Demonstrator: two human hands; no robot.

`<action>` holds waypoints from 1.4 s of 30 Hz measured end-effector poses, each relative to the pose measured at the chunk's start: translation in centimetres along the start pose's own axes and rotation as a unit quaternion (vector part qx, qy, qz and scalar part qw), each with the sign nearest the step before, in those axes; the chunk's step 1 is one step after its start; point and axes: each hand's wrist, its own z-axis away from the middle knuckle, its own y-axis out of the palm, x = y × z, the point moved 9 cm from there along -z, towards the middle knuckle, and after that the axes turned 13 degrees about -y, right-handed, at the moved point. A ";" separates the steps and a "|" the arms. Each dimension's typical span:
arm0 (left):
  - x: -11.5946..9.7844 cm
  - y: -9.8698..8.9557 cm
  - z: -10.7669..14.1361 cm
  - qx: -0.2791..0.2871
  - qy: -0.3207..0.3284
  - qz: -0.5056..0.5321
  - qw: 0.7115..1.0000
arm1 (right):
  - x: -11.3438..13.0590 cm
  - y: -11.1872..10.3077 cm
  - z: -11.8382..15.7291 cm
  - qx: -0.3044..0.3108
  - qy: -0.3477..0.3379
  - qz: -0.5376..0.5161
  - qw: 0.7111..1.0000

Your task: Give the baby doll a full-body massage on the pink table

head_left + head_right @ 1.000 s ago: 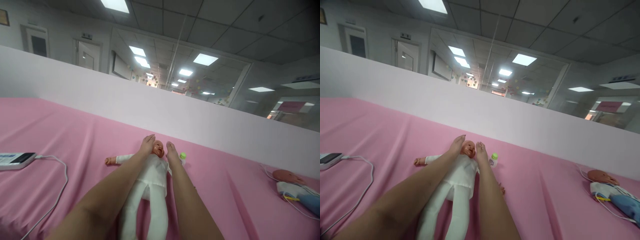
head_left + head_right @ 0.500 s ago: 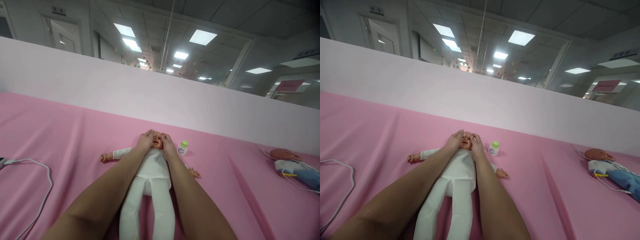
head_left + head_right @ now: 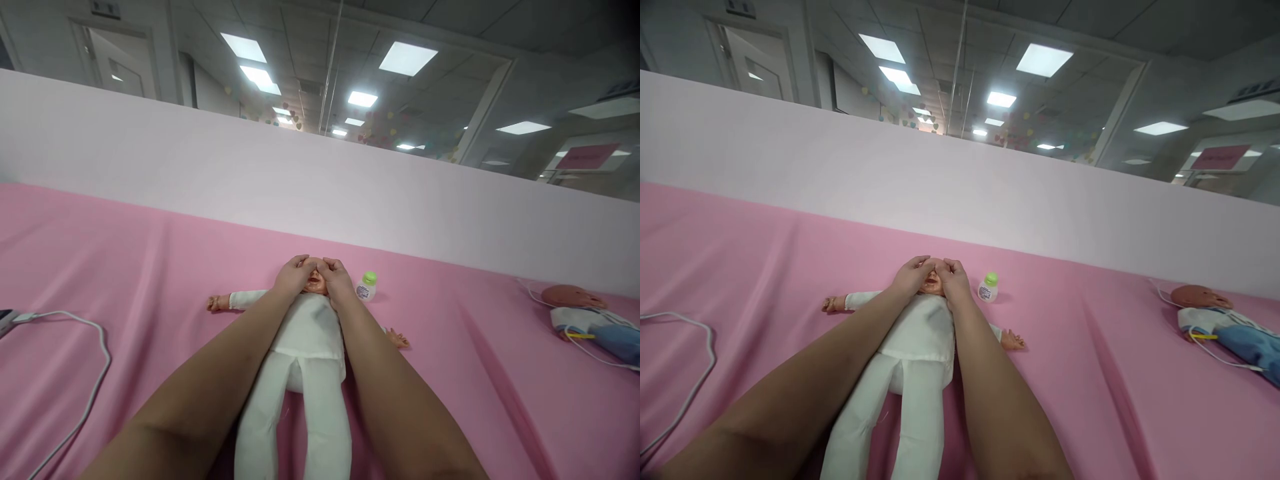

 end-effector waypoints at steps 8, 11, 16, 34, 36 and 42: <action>0.7 0.3 -0.5 0.013 -0.030 0.029 0.999 | -1.0 -0.5 -0.3 -0.013 0.012 -0.053 0.998; 0.8 0.6 -0.4 0.025 -0.049 0.076 0.996 | -1.6 -0.6 -0.3 -0.023 0.036 -0.071 0.997; 0.5 0.6 0.4 0.034 -0.063 0.117 0.991 | -1.7 -0.8 0.1 -0.029 0.057 -0.090 0.994; 1.3 0.3 -0.5 0.034 -0.021 0.144 0.989 | -1.1 -1.3 -0.5 -0.034 -0.060 0.029 0.997; 1.5 0.2 -0.8 0.022 -0.016 0.138 0.990 | -1.6 -1.5 -0.5 -0.045 -0.052 0.009 0.998; 1.6 0.5 -0.8 0.027 -0.003 0.118 0.993 | -2.4 -2.2 0.3 -0.054 -0.013 -0.062 0.997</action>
